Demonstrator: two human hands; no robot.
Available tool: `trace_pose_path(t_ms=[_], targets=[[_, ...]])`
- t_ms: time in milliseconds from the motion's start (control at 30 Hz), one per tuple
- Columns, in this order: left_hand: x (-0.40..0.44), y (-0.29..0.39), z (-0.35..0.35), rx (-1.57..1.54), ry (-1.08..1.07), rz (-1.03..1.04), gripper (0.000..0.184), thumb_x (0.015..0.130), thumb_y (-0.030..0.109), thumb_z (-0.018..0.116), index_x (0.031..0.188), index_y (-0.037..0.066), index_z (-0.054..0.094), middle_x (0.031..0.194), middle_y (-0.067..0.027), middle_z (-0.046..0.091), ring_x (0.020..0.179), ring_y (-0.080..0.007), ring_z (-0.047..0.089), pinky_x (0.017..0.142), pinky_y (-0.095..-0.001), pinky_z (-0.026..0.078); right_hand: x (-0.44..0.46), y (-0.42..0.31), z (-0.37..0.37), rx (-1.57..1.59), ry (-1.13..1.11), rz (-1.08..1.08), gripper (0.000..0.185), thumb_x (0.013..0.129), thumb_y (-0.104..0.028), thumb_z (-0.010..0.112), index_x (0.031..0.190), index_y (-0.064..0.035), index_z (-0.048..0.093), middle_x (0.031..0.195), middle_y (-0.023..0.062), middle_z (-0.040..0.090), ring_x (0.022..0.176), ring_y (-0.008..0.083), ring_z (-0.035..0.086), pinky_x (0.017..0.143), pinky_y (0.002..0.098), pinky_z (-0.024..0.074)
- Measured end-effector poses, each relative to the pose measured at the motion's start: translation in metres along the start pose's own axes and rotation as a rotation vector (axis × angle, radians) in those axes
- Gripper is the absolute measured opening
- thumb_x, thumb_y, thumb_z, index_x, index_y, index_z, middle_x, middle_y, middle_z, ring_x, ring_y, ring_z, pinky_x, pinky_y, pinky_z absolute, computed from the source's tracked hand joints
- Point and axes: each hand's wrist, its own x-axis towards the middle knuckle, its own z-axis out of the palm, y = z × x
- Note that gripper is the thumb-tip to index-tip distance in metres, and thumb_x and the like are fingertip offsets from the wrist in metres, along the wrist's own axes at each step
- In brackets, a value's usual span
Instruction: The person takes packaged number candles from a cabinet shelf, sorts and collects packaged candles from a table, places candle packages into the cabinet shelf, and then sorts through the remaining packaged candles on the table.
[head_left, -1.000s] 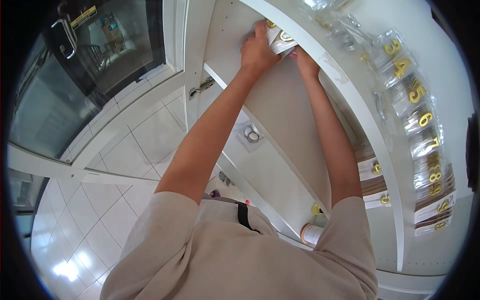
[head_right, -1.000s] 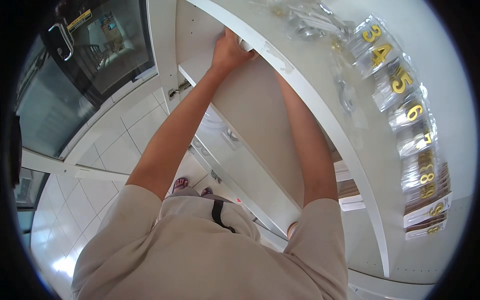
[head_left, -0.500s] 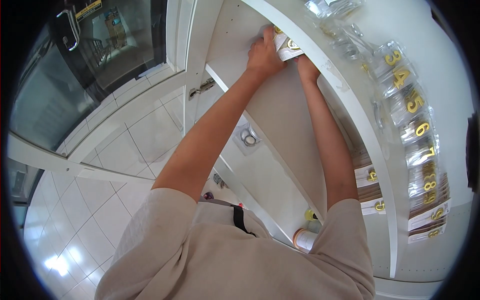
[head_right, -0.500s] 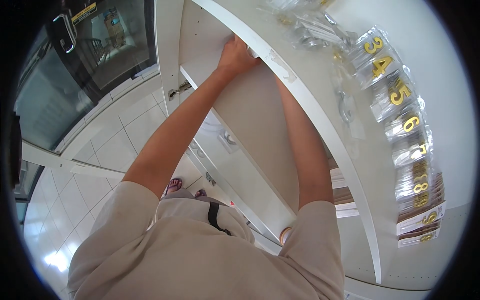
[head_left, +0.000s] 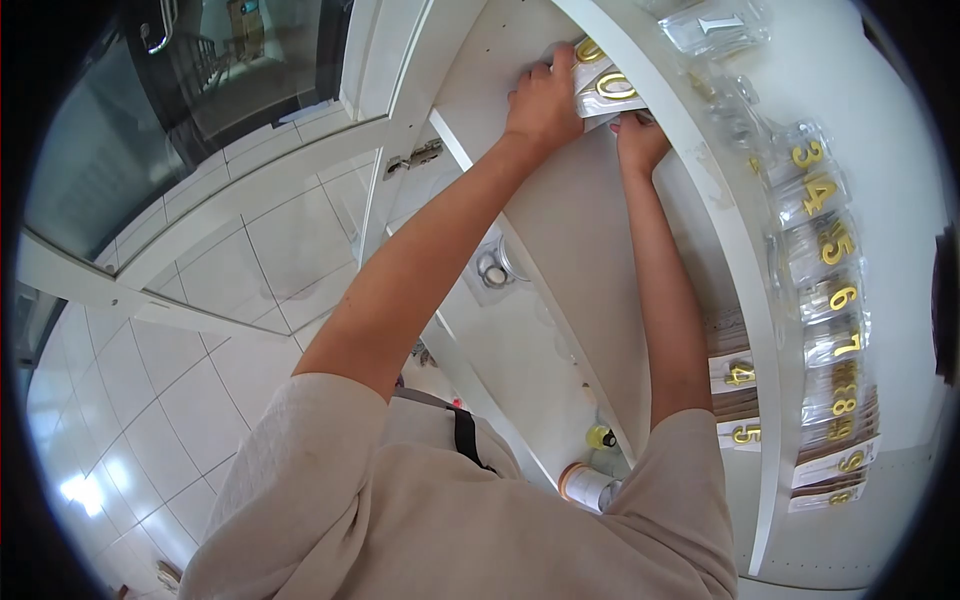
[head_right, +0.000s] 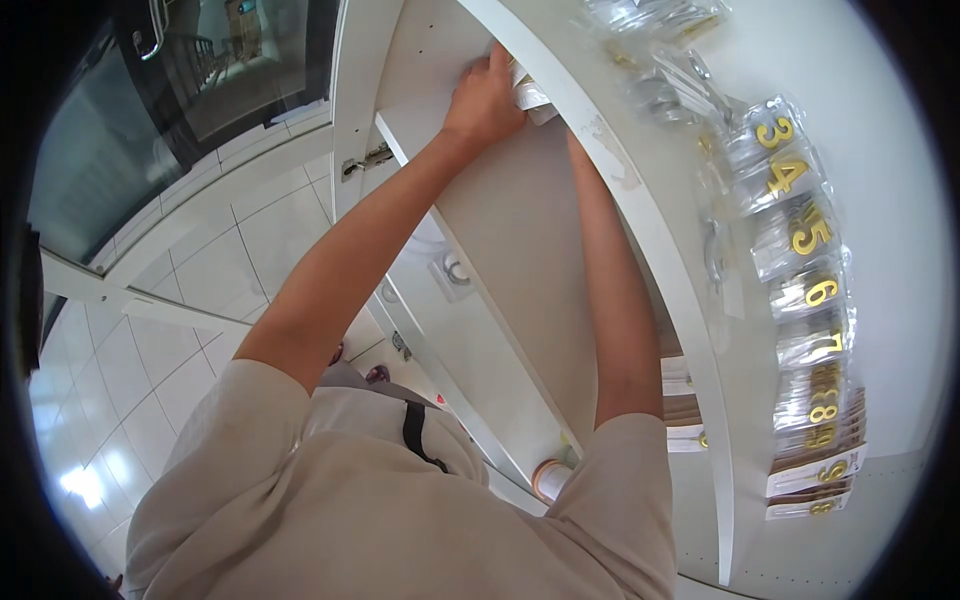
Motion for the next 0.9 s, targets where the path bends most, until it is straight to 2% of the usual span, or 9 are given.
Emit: trace_pose_path(t_ms=[233,367,433,533,633,700,733,867,900], targets=[[-0.031,0.0,-0.046,0.039,-0.008,0.001,0.061,0.065,0.005,0.061,0.119,0.012,0.033,0.091,-0.0216,0.055,0.08,-0.0395,0.056,0.068,-0.0471,0.047,0.015,0.013,-0.02,0.094,-0.077,-0.076,0.029,0.076,0.004,0.056,0.104,0.0075,0.053,0.091,0.0188,0.061,0.065,0.021,0.063,0.044,0.0247,0.0532],[-0.072,0.017,-0.11,0.064,-0.083,-0.039,0.065,0.063,0.0,0.059,0.122,0.01,0.033,0.092,-0.0231,0.057,0.078,-0.0397,0.058,0.068,-0.0443,0.047,0.014,0.013,-0.021,-0.042,-0.038,-0.094,0.025,0.077,0.001,0.058,0.1,0.0068,0.054,0.086,0.0165,0.061,0.064,0.0192,0.062,0.046,0.024,0.0529],[-0.099,0.014,-0.138,-0.027,-0.017,0.045,0.066,0.064,-0.002,0.059,0.123,0.009,0.033,0.095,-0.0221,0.058,0.081,-0.0395,0.058,0.067,-0.0442,0.047,0.012,0.012,-0.022,-0.109,-0.024,-0.106,0.023,0.077,0.0,0.059,0.099,0.0064,0.055,0.084,0.0154,0.061,0.064,0.0183,0.062,0.047,0.0236,0.0527],[-0.141,0.009,-0.178,-0.124,-0.016,-0.084,0.069,0.064,-0.004,0.058,0.128,0.006,0.032,0.098,-0.019,0.058,0.084,-0.0341,0.06,0.072,-0.039,0.048,0.009,0.01,-0.021,-0.218,0.0,-0.129,0.02,0.077,-0.001,0.06,0.096,0.0059,0.056,0.08,0.0137,0.061,0.063,0.017,0.062,0.049,0.023,0.0525],[-0.174,-0.014,-0.207,-0.215,0.001,-0.127,0.068,0.063,-0.005,0.05,0.128,0.002,0.032,0.099,-0.0142,0.059,0.077,-0.0246,0.057,0.071,-0.031,0.046,0.005,0.008,-0.022,-0.334,0.024,-0.143,0.018,0.078,-0.003,0.062,0.093,0.0053,0.057,0.077,0.012,0.062,0.062,0.0156,0.062,0.051,0.0224,0.0523],[-0.2,-0.019,-0.218,-0.268,0.065,-0.357,0.056,0.064,-0.003,0.048,0.119,-0.001,0.042,0.095,-0.0147,0.06,0.074,-0.0236,0.057,0.068,-0.0297,0.046,0.0,0.006,-0.021,-0.406,0.032,-0.142,0.017,0.078,-0.004,0.062,0.091,0.005,0.057,0.074,0.0108,0.062,0.062,0.0147,0.062,0.052,0.022,0.0521],[-0.209,-0.022,-0.222,-0.269,0.074,-0.362,0.056,0.064,-0.003,0.048,0.119,-0.001,0.042,0.095,-0.0147,0.06,0.074,-0.0236,0.057,0.068,-0.0297,0.046,-0.004,0.004,-0.01,-0.405,0.023,-0.137,0.017,0.078,-0.004,0.062,0.091,0.005,0.057,0.074,0.0108,0.062,0.062,0.0147,0.062,0.052,0.022,0.0521],[-0.233,-0.031,-0.233,-0.22,0.036,-0.571,0.041,0.066,0.0,0.051,0.106,-0.003,0.052,0.092,-0.015,0.06,0.074,-0.0226,0.056,0.064,-0.0289,0.047,-0.03,-0.028,0.073,-1.18,0.274,0.199,0.017,0.079,-0.004,0.061,0.092,0.0039,0.056,0.076,0.0103,0.061,0.061,0.0156,0.062,0.055,0.0223,0.0534],[-0.237,-0.033,-0.233,-0.223,0.039,-0.577,0.041,0.066,0.0,0.051,0.106,-0.003,0.052,0.092,-0.015,0.06,0.074,-0.0226,0.056,0.064,-0.0289,0.047,-0.032,-0.025,0.075,-1.184,0.268,0.201,0.017,0.079,-0.004,0.061,0.092,0.0039,0.056,0.076,0.0103,0.061,0.061,0.0156,0.062,0.055,0.0223,0.0534]])
